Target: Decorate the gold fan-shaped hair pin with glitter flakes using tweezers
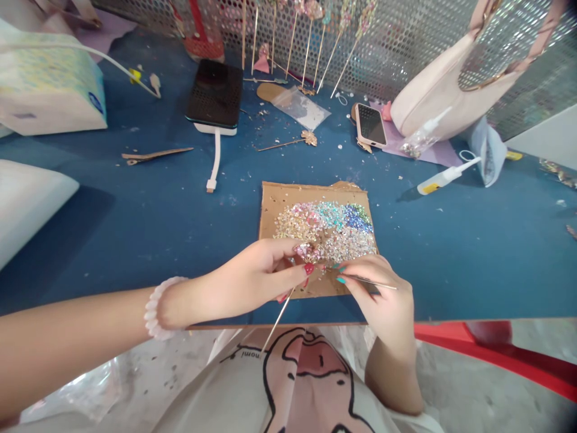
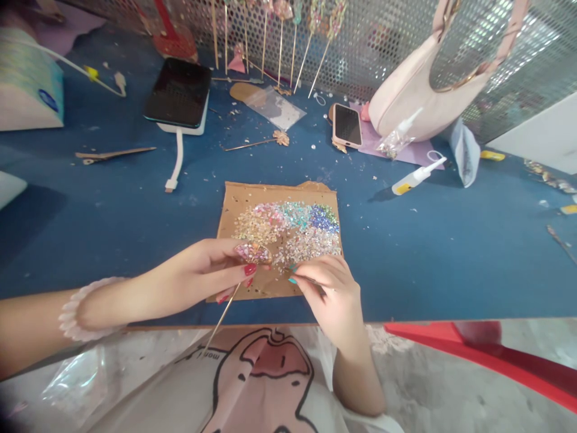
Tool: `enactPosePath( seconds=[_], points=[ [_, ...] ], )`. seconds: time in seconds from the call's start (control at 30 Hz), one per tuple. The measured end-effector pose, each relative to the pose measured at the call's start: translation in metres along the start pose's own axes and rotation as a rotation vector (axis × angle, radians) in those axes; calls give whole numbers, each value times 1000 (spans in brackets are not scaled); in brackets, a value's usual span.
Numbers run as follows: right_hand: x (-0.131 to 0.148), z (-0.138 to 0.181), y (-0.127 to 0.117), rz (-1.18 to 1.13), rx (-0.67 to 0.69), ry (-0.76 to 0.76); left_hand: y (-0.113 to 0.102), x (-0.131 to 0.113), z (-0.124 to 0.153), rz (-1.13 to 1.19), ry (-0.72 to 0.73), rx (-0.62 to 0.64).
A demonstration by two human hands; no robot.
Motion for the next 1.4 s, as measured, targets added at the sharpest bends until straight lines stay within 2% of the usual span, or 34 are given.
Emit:
enactPosePath(
  seconds=[0.4,1.4],
  points=[
    [-1,1,-3,56,-19,37,0,7,1,10,-32,10],
    [2,2,-1,13,-8,2,1,0,0,-9,-40,-2]
  ],
)
Point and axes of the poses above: each hand's wrist, its own z-axis away from the middle knuckle, its own y-axis out of the palm, x = y × z, the point moved 10 cm from there along -z, towards the middle knuckle, and after that the axes turned 9 degrees about x, right-handed, at the moved point
